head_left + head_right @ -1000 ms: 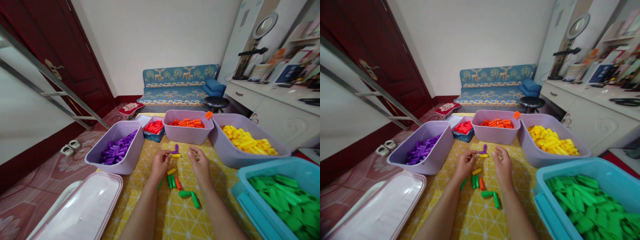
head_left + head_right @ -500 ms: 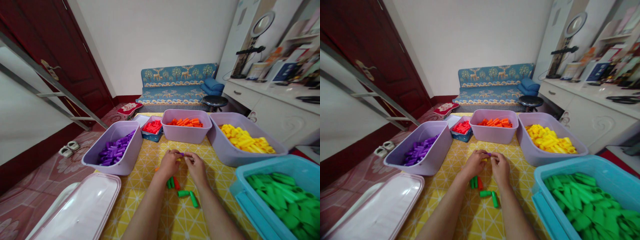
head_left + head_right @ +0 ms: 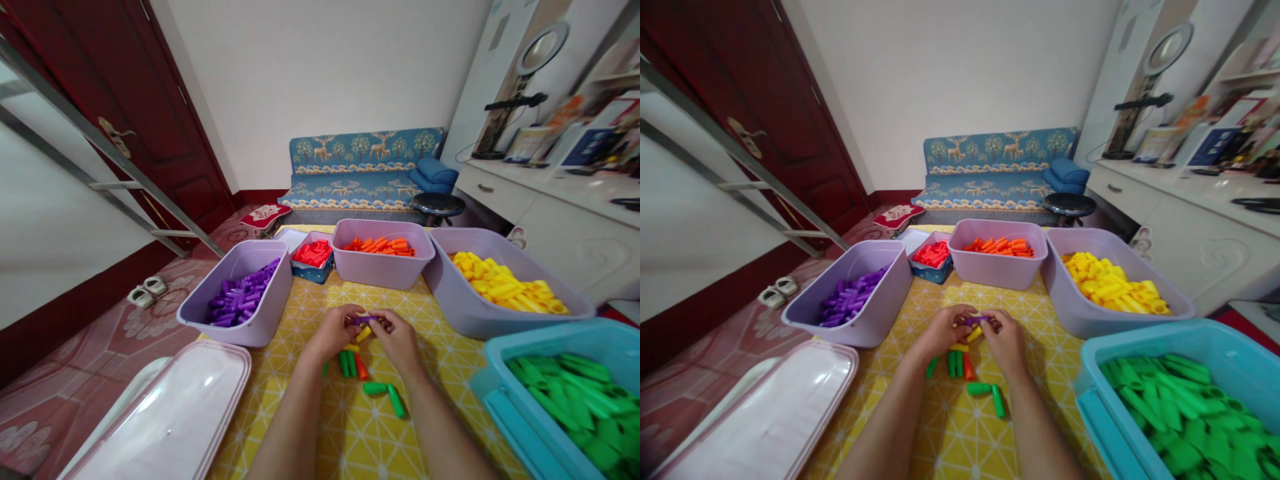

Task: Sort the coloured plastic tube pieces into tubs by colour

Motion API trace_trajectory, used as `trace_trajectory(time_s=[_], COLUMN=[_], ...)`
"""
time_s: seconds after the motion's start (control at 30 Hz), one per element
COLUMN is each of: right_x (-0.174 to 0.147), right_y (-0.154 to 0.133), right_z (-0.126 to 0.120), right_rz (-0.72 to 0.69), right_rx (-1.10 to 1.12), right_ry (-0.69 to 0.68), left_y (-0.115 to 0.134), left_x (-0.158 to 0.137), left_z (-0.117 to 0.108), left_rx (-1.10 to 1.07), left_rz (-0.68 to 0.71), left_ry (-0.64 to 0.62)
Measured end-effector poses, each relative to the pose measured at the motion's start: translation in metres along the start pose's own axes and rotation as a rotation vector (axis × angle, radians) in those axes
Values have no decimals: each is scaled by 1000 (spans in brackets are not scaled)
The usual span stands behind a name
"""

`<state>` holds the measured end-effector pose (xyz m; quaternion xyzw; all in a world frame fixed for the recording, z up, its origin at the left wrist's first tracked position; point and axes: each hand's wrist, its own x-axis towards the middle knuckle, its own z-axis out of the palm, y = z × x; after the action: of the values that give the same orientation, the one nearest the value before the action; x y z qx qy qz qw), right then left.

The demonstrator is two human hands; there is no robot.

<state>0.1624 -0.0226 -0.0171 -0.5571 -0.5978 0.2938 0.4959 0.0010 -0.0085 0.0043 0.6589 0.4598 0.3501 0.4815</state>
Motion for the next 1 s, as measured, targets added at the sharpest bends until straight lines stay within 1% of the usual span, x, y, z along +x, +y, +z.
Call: trace_trajectory(time_s=[0.1, 0.17, 0.2, 0.27, 0.3, 0.37, 0.43, 0.47, 0.5, 0.57, 0.7, 0.77, 0.8, 0.83, 0.9, 0.93, 1.0], right_x=[-1, -1, -1, -1, -1, -1, -1, -1, -1, -1, 0, -1, -1, -2, -3, -4, -5], right_y=[2, 3, 4, 5, 6, 7, 9, 9, 10, 12, 13, 12, 10, 8, 3, 1, -2], right_z=[2, 2, 2, 2, 2, 2, 3, 4, 4, 5, 5, 4, 3, 3, 4, 4, 5], right_rz=[62, 59, 51, 39, 38, 43, 48, 50, 52, 57, 38, 21, 11, 1, -20, -32, -53], right_rx=[68, 49, 34, 13, 11, 13, 24, 33, 40, 43, 0, -30, -49, -70, -109, -129, -160], right_ry=[51, 48, 40, 31, 29, 25, 19, 16, 14, 11, 11, 7, -3, -18, -51, -70, -95], left_y=[5, 16, 24, 44, 54, 73, 90, 97, 103, 112, 121, 121, 120, 118, 114, 110, 100], left_x=[0, -1, -1, -3, -4, -10, -19, -24, -29, -38, -44, -42, -41, -39, -37, -37, -36], left_z=[-3, -8, -12, -23, -31, -47, -64, -71, -77, -84, -83, -79, -77, -75, -72, -69, -64], left_rx=[-48, -105, -181, -437, -579, -848, -1070, -1152, -1209, -1266, -1272, -1229, -1192, -1143, -973, -836, -446], left_rz=[-82, -99, -102, -72, -33, 76, 173, 192, 197, 200, 202, 181, 164, 147, 138, 148, 156], left_ry=[91, 121, 142, 224, 306, 544, 801, 894, 969, 1033, 1061, 1045, 1017, 968, 814, 717, 510])
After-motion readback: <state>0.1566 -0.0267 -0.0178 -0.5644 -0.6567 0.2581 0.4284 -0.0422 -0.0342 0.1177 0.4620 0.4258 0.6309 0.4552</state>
